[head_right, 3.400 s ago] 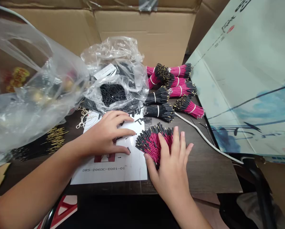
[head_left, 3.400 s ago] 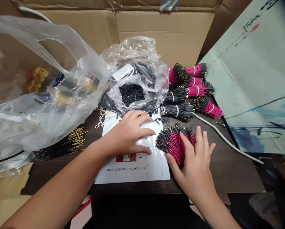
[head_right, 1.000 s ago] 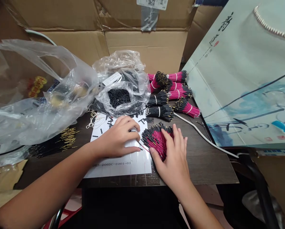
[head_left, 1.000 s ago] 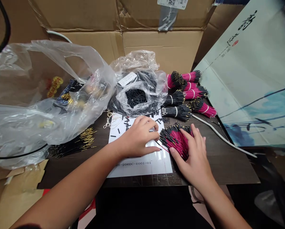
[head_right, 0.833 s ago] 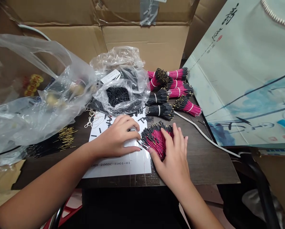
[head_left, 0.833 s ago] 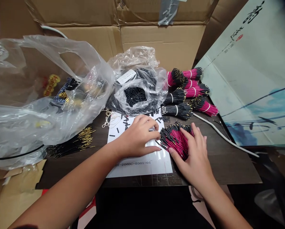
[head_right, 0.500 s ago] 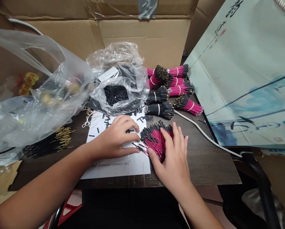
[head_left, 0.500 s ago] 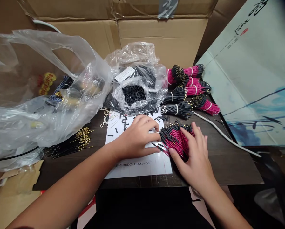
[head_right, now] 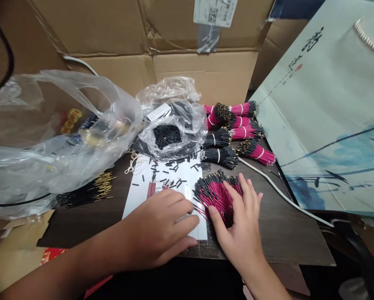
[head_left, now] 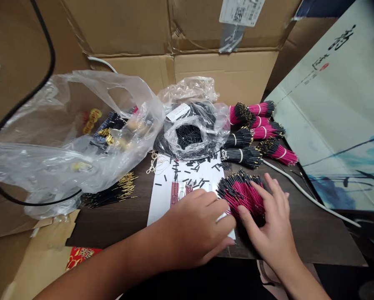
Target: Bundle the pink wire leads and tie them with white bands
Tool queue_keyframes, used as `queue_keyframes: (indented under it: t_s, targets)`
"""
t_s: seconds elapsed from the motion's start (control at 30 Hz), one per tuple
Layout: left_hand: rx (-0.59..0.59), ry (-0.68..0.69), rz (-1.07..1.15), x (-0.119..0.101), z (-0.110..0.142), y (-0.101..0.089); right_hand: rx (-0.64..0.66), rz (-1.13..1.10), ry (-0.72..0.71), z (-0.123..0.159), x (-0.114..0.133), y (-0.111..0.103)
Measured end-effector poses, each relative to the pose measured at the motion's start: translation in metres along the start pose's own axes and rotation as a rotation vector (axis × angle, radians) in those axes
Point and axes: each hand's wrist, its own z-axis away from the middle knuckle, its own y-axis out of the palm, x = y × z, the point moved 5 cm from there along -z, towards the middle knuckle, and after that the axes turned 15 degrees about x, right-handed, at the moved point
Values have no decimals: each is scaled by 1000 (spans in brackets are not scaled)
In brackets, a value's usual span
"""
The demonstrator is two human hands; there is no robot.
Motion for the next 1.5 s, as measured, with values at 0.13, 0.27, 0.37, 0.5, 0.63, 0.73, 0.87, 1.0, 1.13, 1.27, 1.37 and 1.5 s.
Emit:
queue_keyframes:
  t_s: [0.13, 0.27, 0.37, 0.5, 0.63, 0.73, 0.87, 1.0, 1.13, 1.27, 1.37, 1.5]
  targets:
    - [-74, -474, -155, 57, 49, 1, -111, 31, -77, -6, 5, -14]
    - [8, -782, -306, 116, 81, 4, -149, 70, -119, -15, 7, -26]
    - [31, -794, -367, 128, 83, 5, -97, 113, -178, -13, 4, -30]
    - [-11, -782, -410, 122, 83, 4, -10, 202, -143, 1, -4, -30]
    - [-46, -714, -379, 104, 87, 3, 66, 287, -119, 15, 0, -24]
    - [-89, -662, -332, 86, 89, 2, 86, 324, -131, 16, 6, -19]
    - [-216, -588, -266, 56, 79, 4, 91, 332, -150, 13, 11, -16]
    - [-238, -363, -152, 23, 47, 21, 117, 330, -152, 12, 14, -12]
    - [-177, -251, -55, 3, 16, 37, 132, 333, -148, 11, 16, -10]
    - [-254, -260, 205, 3, 7, 38, 135, 356, -117, 8, 15, -9]
    - [-361, -302, 453, 8, 9, 38, 118, 302, -87, 6, 17, -11]
    - [-480, -352, 754, 8, 8, 43, 63, 42, -106, 8, 32, -19]
